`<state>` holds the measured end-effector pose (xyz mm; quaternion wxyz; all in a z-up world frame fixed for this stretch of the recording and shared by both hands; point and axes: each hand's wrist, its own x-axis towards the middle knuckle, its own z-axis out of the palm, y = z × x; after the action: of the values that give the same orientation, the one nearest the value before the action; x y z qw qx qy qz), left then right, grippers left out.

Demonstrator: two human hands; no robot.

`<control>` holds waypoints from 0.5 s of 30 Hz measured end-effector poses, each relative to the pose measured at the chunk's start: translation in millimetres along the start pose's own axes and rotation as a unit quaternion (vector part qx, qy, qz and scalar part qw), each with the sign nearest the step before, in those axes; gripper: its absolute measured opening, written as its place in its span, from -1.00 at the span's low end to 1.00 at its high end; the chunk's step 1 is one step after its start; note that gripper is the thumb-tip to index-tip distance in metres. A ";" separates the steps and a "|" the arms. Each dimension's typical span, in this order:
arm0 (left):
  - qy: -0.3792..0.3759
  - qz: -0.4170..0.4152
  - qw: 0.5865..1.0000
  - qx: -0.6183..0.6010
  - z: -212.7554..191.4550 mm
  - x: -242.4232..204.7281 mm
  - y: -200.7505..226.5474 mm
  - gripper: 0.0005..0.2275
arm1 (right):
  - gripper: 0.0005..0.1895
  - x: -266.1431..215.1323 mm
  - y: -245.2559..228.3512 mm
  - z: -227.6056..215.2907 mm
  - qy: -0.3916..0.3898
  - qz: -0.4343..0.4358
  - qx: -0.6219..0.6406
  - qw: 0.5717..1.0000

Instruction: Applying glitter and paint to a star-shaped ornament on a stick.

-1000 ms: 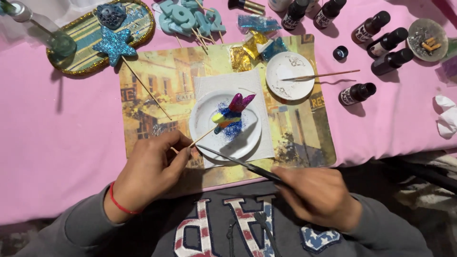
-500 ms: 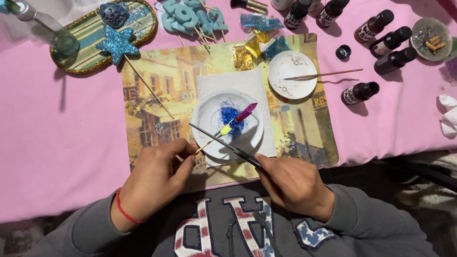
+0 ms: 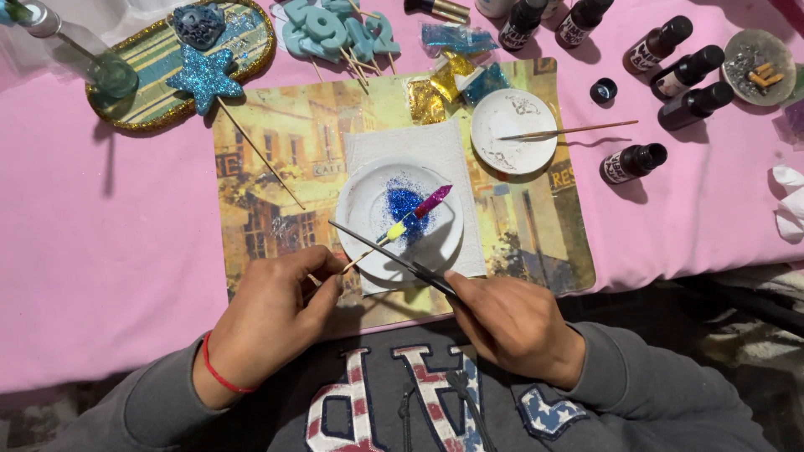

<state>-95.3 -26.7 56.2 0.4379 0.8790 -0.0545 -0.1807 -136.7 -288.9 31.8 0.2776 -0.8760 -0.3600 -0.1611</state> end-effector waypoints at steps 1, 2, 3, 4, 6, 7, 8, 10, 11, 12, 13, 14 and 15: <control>0.000 -0.001 1.000 0.000 -0.1 0.0 -0.1 -0.88 | -0.58 0.5 0.3 0.2 -0.001 0.000 0.000 1.000; -0.001 0.002 1.000 0.002 -0.1 0.1 -0.2 -0.87 | -0.62 1.0 0.6 0.5 -0.012 0.004 -0.007 1.000; -0.001 0.006 1.000 0.004 -0.4 0.7 -0.1 -0.87 | -0.66 1.8 1.1 0.8 -0.022 0.008 -0.014 1.000; -0.001 0.007 1.000 0.004 -0.6 0.9 0.0 -0.87 | -0.66 2.1 0.8 0.5 -0.022 0.009 -0.015 1.000; 0.002 0.003 1.000 0.002 -0.5 0.6 -0.1 -0.88 | -0.69 2.7 0.4 -0.2 -0.021 0.018 -0.005 1.000; 0.001 0.002 1.000 0.002 -0.2 0.6 -1.5 -0.88 | -0.69 3.0 -0.1 -1.8 -0.021 0.019 -0.004 1.000; 0.001 0.005 1.000 0.001 0.2 0.4 -2.8 -0.88 | -0.66 3.4 -0.7 -3.5 -0.016 0.017 0.003 1.000; 0.005 0.012 1.000 0.000 -0.7 3.4 -6.7 -0.88 | -0.63 5.0 1.1 -8.4 -0.008 0.011 0.008 1.000; 0.007 0.014 1.000 -0.008 -1.2 3.9 -9.8 -0.88 | -0.65 4.0 0.5 -11.4 0.002 0.008 0.016 1.000; 0.008 0.016 1.000 -0.015 -1.7 4.6 -12.9 -0.88 | -0.68 2.9 0.2 -14.3 0.012 0.005 0.024 1.000; 0.008 0.016 1.000 -0.014 -3.0 5.9 -14.4 -0.88 | -0.68 1.1 2.2 -14.5 0.013 0.006 0.024 1.000; -0.008 -0.007 0.999 -0.037 -4.3 7.3 -15.8 -0.88 | -0.67 -0.8 4.3 -14.5 0.007 0.000 0.037 0.999; -0.022 -0.031 0.997 -0.061 -4.9 8.6 -17.5 -0.88 | -0.67 -3.0 6.7 -14.9 0.000 -0.006 0.051 0.999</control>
<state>-86.6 -14.6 42.8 0.4833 0.8478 -0.0258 -0.2168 -135.2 -303.4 39.8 0.3210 -0.8586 -0.3726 -0.1447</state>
